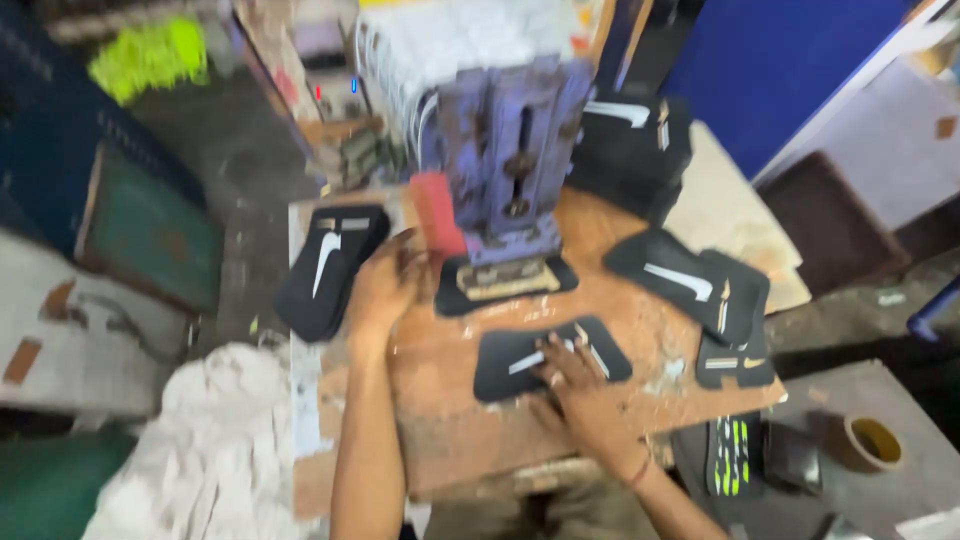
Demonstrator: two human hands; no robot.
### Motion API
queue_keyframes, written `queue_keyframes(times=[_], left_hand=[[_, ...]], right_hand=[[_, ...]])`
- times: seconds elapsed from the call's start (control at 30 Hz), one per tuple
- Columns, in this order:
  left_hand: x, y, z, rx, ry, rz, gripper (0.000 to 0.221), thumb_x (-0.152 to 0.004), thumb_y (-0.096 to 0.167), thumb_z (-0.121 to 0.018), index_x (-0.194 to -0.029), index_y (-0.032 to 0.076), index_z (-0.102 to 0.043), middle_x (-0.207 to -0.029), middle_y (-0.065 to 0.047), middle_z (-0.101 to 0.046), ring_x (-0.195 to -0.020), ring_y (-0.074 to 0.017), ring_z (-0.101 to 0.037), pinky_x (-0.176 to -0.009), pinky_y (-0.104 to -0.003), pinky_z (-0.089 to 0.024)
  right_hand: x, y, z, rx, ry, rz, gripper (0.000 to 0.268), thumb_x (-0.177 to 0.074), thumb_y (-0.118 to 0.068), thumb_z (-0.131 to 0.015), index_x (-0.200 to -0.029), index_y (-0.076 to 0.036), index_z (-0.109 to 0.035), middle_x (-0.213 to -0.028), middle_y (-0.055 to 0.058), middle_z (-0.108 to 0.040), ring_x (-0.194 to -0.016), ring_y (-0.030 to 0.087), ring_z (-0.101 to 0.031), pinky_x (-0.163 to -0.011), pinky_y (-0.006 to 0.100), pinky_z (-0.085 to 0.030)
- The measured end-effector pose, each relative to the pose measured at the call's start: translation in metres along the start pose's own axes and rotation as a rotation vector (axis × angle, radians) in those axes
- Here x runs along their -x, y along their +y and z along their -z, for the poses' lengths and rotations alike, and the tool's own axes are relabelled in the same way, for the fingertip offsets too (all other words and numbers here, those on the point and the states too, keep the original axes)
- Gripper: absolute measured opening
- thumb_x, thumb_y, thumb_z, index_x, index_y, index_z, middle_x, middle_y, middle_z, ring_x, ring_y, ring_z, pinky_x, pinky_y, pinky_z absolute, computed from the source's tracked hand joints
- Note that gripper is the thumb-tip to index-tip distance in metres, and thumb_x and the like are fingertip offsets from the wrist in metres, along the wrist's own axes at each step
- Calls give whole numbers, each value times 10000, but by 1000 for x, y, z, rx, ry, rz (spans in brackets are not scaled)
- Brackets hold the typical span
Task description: Operating a manual heat press to apply logos onto fabric shoe components.
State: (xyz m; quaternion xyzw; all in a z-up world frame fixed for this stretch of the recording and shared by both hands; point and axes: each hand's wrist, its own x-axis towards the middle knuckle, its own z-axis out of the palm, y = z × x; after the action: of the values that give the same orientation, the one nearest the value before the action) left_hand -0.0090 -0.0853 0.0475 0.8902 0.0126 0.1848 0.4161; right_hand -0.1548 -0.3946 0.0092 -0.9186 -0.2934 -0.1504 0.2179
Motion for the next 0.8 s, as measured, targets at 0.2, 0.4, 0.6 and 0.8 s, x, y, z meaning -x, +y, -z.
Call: queue_keyframes(times=[0.2,0.4,0.6,0.8], left_hand=[[7,-22,-37,-225,-129,-323,230,-761,245,-858,-826,75,-718,-1062,-139,-696,-1035,-390,-608,-850,-453,-506],[4,-9,-33,-19,-118,-314,388,-701,131,-837,-1072,56,-753,-983,-142,-675,-958,-351,-619,-842,-440,-506],[2,-2,-50,137,-185,72,222,-839,137,-761,-1055,89,-737,-794,-62,-725,-683,-215,-698,-666,-354,-555],[-6,-13,-65,-139,178,-269,182,-876,55,-694,-1049,75,-745,-952,-155,-721,-892,-371,-676,-802,-451,-525]], right_hand=[[-16,-10,6,-68,28,-37,390,-875,-321,-742,-1130,-33,-681,-1400,159,-595,-1398,361,-476,-1184,530,-316],[-8,-12,1,-52,8,-51,396,-908,-324,-717,-1185,-45,-666,-1433,150,-580,-1427,359,-463,-1213,539,-304],[10,-50,1,87,-66,23,720,-920,-556,-593,-1451,-78,-505,-1566,240,-344,-1500,426,-218,-1202,619,-108],[-12,-36,-4,106,-120,94,813,-949,-627,-523,-1571,-128,-367,-1645,239,-220,-1541,422,-109,-1209,642,-29]])
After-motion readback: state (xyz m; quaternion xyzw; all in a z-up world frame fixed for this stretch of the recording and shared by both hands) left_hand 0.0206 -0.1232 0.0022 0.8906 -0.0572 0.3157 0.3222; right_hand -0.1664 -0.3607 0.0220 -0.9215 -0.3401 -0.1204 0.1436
